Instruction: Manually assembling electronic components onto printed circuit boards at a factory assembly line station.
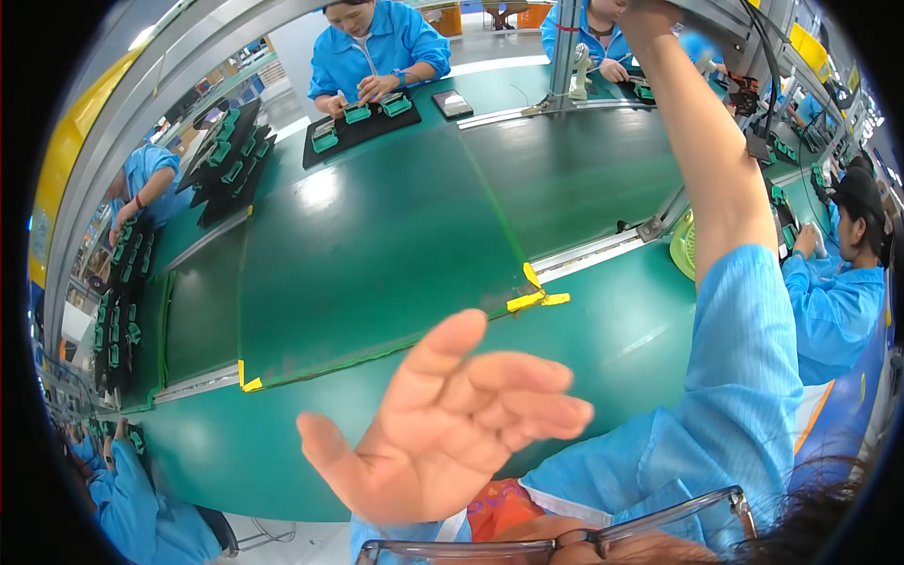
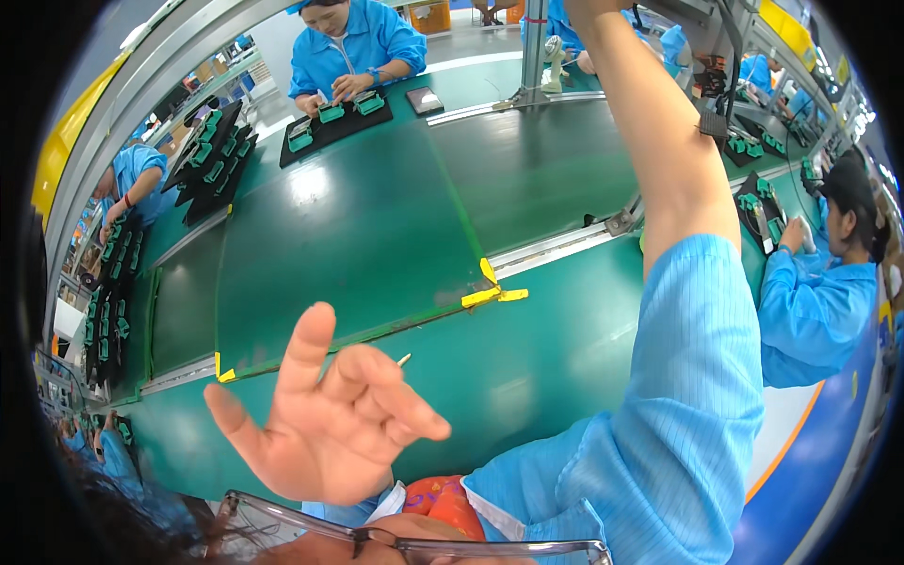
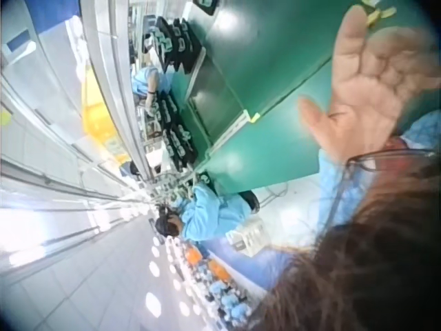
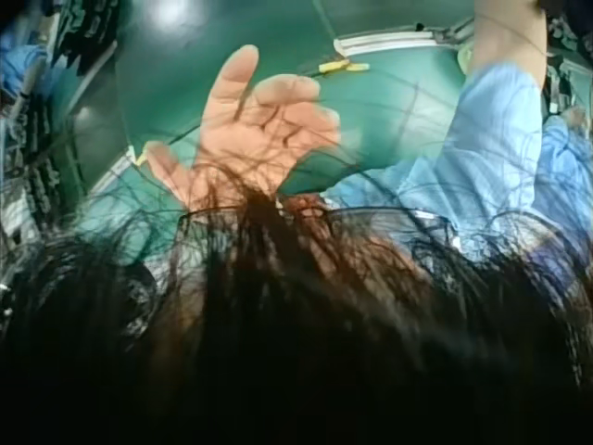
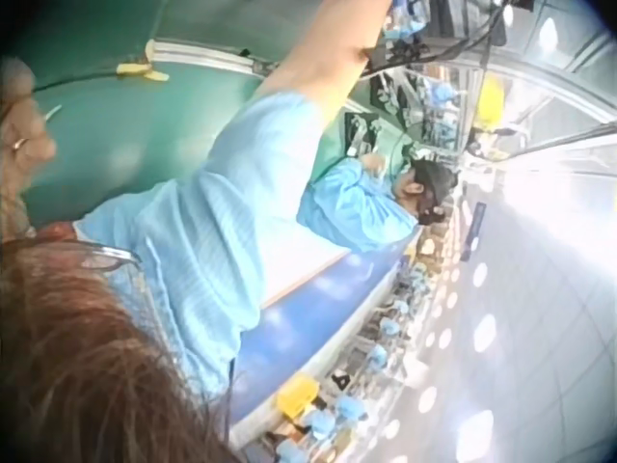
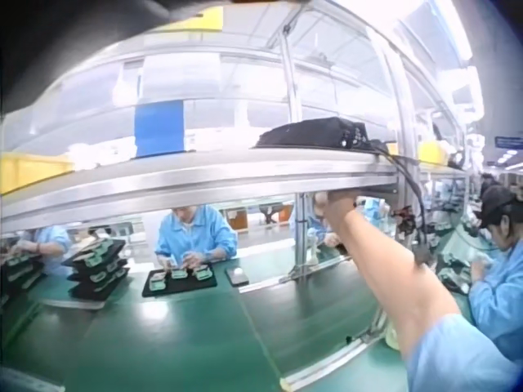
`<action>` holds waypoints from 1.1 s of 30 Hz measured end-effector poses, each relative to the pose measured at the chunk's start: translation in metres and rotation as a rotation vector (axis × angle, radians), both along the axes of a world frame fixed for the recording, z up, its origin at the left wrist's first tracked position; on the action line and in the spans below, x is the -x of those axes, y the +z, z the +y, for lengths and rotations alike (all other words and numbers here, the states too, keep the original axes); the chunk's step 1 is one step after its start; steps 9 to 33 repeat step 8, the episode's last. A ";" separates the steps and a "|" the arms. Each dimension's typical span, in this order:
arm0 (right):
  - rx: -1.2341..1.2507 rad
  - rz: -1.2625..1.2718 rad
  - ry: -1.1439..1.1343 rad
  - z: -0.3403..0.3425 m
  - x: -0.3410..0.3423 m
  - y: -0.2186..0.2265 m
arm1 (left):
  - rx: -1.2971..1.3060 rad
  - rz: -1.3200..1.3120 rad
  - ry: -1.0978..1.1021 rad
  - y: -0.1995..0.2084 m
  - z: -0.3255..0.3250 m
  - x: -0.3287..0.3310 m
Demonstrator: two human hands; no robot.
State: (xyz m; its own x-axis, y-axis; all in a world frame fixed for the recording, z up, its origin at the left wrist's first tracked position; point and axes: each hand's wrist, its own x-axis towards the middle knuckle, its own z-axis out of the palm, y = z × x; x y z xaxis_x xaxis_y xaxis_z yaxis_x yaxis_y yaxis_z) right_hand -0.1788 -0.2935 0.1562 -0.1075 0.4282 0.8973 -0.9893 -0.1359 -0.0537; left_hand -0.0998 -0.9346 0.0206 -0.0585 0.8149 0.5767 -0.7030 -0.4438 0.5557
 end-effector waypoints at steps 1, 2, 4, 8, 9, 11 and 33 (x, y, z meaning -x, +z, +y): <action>-0.014 -0.113 -0.191 -0.012 0.007 -0.004 | 0.020 -0.038 0.071 -0.002 0.000 0.002; -0.022 -0.235 -0.359 -0.045 0.022 -0.015 | 0.050 -0.084 0.163 -0.002 -0.002 0.003; 0.348 -0.174 0.141 -0.105 0.032 -0.016 | 0.065 -0.135 0.245 0.000 -0.008 -0.001; 0.348 -0.217 -0.091 -0.093 0.003 -0.002 | 0.025 -0.092 0.165 -0.002 -0.005 0.006; 0.348 -0.217 -0.091 -0.093 0.003 -0.002 | 0.025 -0.092 0.165 -0.002 -0.005 0.006; 0.348 -0.217 -0.091 -0.093 0.003 -0.002 | 0.025 -0.092 0.165 -0.002 -0.005 0.006; 0.348 -0.217 -0.091 -0.093 0.003 -0.002 | 0.025 -0.092 0.165 -0.002 -0.005 0.006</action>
